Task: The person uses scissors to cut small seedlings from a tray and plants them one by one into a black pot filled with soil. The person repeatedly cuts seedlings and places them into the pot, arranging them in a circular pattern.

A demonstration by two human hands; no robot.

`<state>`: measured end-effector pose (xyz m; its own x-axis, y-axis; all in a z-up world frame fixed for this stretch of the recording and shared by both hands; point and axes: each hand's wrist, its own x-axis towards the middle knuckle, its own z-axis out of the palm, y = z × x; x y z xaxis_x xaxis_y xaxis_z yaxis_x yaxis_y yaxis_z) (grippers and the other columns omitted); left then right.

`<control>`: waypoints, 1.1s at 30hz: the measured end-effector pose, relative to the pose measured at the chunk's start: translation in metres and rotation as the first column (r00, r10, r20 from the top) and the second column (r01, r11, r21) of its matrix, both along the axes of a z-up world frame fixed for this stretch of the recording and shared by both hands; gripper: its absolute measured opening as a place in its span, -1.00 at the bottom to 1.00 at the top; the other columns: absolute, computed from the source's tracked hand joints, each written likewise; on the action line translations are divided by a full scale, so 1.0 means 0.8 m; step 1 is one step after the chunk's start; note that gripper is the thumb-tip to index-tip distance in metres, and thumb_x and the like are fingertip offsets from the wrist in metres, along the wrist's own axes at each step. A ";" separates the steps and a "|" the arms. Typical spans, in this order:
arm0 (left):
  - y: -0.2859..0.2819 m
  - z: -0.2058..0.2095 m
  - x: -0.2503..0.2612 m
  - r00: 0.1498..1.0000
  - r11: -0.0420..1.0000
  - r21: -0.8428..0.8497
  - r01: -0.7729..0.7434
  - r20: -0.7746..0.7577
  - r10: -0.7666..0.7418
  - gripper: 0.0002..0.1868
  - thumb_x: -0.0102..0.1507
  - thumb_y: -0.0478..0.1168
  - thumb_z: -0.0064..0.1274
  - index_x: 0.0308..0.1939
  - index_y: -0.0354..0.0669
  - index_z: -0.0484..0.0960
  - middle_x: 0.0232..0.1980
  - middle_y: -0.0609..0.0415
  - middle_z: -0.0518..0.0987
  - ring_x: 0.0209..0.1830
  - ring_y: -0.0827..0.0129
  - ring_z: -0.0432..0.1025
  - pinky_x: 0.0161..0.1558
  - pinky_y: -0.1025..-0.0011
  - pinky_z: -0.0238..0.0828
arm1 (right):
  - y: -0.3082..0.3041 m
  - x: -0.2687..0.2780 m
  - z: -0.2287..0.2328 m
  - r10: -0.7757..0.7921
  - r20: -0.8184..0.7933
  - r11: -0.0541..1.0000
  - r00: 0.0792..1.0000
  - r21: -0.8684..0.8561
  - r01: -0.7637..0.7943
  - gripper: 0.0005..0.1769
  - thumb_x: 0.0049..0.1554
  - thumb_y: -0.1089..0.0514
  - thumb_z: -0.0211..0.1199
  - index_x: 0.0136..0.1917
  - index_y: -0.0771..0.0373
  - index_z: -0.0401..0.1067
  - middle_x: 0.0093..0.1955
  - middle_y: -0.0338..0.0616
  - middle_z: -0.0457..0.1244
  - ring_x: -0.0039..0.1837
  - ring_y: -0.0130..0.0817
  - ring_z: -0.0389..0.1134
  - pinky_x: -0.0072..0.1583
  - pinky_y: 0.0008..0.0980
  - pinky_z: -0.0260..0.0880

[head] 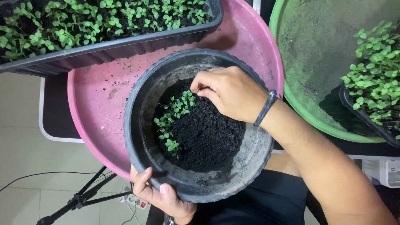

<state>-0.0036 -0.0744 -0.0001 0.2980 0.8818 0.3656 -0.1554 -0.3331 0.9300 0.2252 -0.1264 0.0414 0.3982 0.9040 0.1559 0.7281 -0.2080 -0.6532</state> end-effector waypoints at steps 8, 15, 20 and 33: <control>0.001 -0.003 -0.001 1.000 1.000 0.013 0.009 0.011 -0.009 -0.67 0.32 0.01 -0.23 0.04 -0.08 0.28 0.27 -0.18 0.29 0.33 0.11 0.24 0.43 0.10 0.15 | 0.003 0.002 -0.012 0.008 0.033 0.992 0.999 -0.130 -0.004 -0.89 0.20 0.14 0.33 -0.11 0.20 0.49 -0.16 -0.18 0.43 -0.07 -0.21 0.43 0.02 -0.13 0.45; -0.006 0.000 0.013 0.994 0.998 -0.022 -0.059 0.092 0.061 -0.65 0.29 0.02 -0.20 0.01 -0.12 0.30 0.24 -0.15 0.31 0.31 0.13 0.24 0.43 0.11 0.18 | 0.003 0.000 -0.011 0.038 0.017 0.997 0.999 -0.072 -0.036 -0.93 0.21 0.28 0.17 -0.12 0.26 0.45 -0.09 -0.08 0.38 -0.01 -0.11 0.39 0.08 -0.11 0.40; -0.009 0.002 0.015 0.992 0.997 -0.049 -0.053 0.108 0.058 -0.67 0.30 0.00 -0.21 0.02 -0.10 0.30 0.28 -0.16 0.28 0.35 0.13 0.23 0.45 0.12 0.19 | 0.004 -0.002 -0.005 0.025 0.032 0.998 0.999 -0.066 -0.023 -0.90 0.23 0.26 0.11 -0.12 0.24 0.42 -0.14 -0.10 0.37 -0.05 -0.14 0.36 0.04 -0.11 0.39; -0.009 0.005 0.010 0.997 0.997 -0.060 -0.050 0.052 0.053 -0.69 0.23 -0.10 -0.27 0.02 -0.08 0.29 0.29 -0.17 0.27 0.36 0.12 0.22 0.44 0.10 0.19 | 0.003 0.002 -0.025 0.036 0.070 0.997 0.997 -0.070 -0.031 -0.86 0.18 0.18 0.28 -0.19 0.20 0.38 -0.20 -0.16 0.36 -0.12 -0.12 0.36 -0.04 -0.12 0.33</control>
<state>0.0045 -0.0816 0.0036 0.2332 0.9157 0.3272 -0.1900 -0.2871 0.9389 0.2266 -0.1237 0.0217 0.3575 0.9262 0.1201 0.7797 -0.2252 -0.5843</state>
